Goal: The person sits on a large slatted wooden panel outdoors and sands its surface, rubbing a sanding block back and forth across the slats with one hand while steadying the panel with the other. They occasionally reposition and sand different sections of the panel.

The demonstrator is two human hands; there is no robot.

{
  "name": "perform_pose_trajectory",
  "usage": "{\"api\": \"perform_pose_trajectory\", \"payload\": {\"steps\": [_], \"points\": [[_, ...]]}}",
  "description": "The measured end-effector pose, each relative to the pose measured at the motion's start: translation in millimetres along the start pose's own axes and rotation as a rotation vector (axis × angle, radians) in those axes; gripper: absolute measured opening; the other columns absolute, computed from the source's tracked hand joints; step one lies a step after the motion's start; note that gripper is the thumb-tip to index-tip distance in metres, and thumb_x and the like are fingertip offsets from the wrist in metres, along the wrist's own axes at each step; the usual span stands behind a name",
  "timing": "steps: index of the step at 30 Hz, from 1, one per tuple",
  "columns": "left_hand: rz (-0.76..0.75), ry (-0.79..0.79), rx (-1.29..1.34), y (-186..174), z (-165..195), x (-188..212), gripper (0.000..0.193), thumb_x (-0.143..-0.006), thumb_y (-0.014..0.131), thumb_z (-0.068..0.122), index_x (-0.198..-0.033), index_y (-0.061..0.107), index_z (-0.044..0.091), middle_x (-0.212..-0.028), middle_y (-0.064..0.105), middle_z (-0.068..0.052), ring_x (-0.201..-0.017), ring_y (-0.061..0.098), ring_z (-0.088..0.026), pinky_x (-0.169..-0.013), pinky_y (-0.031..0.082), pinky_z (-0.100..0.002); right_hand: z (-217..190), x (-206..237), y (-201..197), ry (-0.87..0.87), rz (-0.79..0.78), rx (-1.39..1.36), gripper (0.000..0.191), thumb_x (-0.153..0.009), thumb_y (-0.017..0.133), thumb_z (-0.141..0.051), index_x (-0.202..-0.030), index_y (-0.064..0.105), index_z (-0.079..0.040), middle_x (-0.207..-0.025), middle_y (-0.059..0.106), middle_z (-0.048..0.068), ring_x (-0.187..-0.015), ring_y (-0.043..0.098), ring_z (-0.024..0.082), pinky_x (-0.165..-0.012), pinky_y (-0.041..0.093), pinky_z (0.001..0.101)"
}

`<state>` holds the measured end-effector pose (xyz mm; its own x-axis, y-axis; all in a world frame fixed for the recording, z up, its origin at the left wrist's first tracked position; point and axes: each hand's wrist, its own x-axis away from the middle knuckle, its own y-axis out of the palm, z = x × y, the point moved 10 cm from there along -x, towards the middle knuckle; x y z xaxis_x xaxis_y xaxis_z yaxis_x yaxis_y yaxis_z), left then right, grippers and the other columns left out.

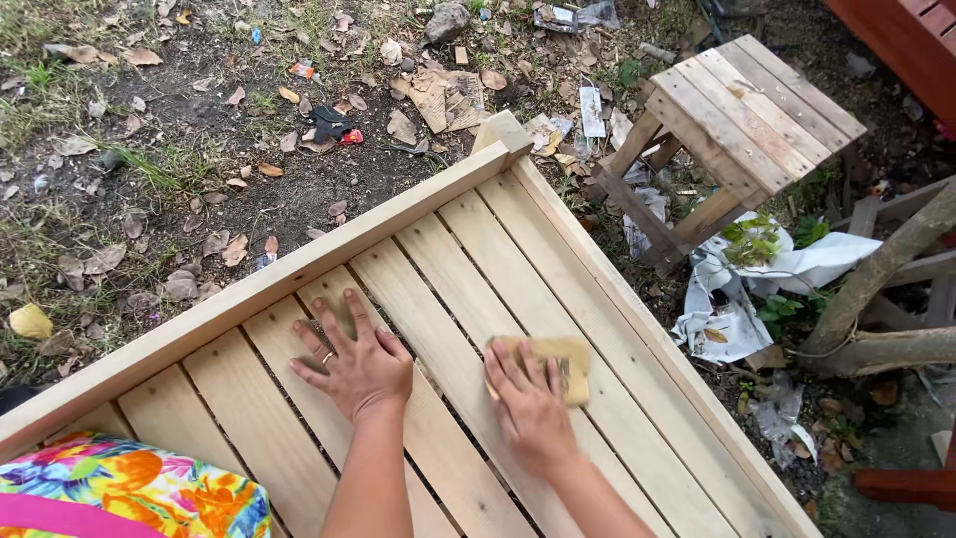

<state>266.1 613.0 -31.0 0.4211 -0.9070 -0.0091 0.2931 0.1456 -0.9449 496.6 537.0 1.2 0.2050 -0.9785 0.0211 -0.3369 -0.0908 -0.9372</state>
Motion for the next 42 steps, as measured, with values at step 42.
{"api": "perform_pose_trajectory", "payload": {"steps": [42], "points": [[0.012,-0.035,0.052,-7.3,2.0,2.1,0.077,-0.088,0.046,0.038,-0.162,0.023,0.034,-0.174,0.007,-0.004,-0.159,-0.002,-0.038,-0.119,-0.002,-0.071,-37.5,-150.3,4.0,-0.001,0.173,0.076,0.062,-0.098,0.051,-0.030,-0.158,0.039,-0.022,-0.166,0.035,-0.001,-0.154,0.026,0.030,-0.121,0.016,0.0606]]}}
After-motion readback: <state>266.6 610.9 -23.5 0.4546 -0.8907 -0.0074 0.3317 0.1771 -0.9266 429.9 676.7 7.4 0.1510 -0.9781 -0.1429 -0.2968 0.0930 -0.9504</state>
